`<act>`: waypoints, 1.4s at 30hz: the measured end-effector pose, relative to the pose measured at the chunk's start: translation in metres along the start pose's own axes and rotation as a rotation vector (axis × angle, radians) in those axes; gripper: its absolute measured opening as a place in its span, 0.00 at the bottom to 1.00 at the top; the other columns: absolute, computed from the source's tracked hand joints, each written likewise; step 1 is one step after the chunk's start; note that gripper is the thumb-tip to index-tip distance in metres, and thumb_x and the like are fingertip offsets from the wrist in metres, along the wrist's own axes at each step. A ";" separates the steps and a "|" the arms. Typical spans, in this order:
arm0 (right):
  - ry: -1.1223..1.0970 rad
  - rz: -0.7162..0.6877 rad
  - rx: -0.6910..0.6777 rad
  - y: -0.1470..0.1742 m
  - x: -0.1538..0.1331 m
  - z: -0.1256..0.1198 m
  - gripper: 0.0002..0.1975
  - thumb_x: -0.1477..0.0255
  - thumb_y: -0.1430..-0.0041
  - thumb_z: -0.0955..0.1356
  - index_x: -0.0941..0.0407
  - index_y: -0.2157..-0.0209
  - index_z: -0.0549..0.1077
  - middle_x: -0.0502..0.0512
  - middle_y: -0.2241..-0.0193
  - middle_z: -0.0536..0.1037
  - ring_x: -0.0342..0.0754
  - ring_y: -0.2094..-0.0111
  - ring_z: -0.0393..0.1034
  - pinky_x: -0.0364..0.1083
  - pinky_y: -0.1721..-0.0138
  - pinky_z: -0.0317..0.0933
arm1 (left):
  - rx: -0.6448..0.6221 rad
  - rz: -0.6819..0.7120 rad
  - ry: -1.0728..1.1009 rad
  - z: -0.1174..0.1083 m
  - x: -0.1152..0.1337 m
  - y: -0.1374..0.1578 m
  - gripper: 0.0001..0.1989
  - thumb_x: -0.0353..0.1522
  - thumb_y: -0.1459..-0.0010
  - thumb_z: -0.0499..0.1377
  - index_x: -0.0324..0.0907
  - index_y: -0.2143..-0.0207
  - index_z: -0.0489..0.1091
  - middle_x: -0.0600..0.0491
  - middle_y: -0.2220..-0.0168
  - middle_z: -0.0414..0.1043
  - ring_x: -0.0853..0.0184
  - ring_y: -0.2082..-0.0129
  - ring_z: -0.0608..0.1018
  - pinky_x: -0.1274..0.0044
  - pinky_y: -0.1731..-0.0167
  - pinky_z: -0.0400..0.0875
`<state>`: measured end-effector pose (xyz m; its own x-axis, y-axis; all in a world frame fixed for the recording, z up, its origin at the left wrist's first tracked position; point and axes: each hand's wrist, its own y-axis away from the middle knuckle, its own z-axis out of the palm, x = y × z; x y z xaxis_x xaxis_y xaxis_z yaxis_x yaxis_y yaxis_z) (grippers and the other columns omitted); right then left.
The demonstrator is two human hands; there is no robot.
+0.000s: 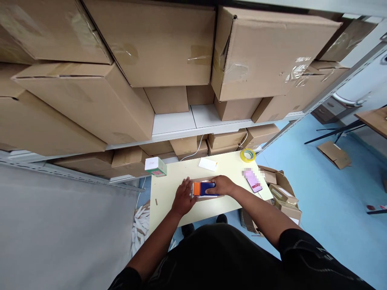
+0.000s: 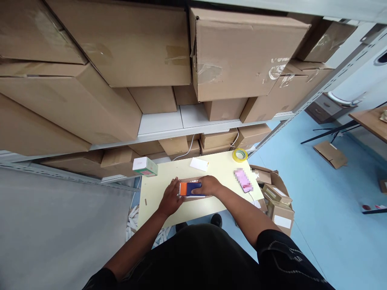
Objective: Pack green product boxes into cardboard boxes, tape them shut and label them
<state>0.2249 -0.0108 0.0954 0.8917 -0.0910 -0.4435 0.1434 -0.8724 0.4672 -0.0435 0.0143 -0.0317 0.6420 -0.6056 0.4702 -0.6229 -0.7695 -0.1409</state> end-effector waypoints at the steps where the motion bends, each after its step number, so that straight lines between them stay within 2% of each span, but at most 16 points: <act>1: 0.001 -0.003 -0.001 0.000 0.000 0.000 0.24 0.46 0.44 0.72 0.49 0.56 0.83 0.54 0.59 0.85 0.54 0.59 0.79 0.44 0.64 0.63 | 0.002 0.004 0.000 0.000 0.000 0.000 0.42 0.41 0.37 0.59 0.42 0.25 0.46 0.39 0.25 0.46 0.47 0.26 0.52 0.56 0.31 0.55; 9: -0.004 -0.014 0.004 -0.001 0.001 0.000 0.24 0.47 0.43 0.71 0.49 0.56 0.83 0.54 0.59 0.86 0.53 0.59 0.79 0.44 0.64 0.62 | 0.010 0.007 0.008 0.001 0.000 0.000 0.42 0.38 0.37 0.59 0.42 0.26 0.46 0.39 0.25 0.46 0.47 0.26 0.52 0.55 0.32 0.55; 28: -0.017 0.005 -0.021 -0.001 -0.001 -0.004 0.27 0.42 0.44 0.70 0.48 0.55 0.83 0.53 0.58 0.85 0.54 0.58 0.79 0.43 0.63 0.63 | 0.057 0.054 -0.030 0.003 -0.003 0.000 0.43 0.42 0.34 0.58 0.42 0.25 0.41 0.37 0.26 0.48 0.45 0.27 0.55 0.54 0.35 0.61; 42: 0.010 0.003 -0.015 -0.004 0.002 -0.001 0.28 0.41 0.44 0.70 0.49 0.57 0.83 0.54 0.59 0.85 0.54 0.58 0.79 0.44 0.63 0.62 | 0.065 0.047 -0.016 0.006 -0.005 0.000 0.43 0.44 0.33 0.57 0.44 0.24 0.41 0.38 0.25 0.48 0.45 0.27 0.55 0.53 0.35 0.61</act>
<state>0.2266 -0.0071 0.0936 0.8962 -0.0885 -0.4347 0.1472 -0.8650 0.4796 -0.0438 0.0153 -0.0395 0.6203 -0.6438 0.4481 -0.6224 -0.7516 -0.2184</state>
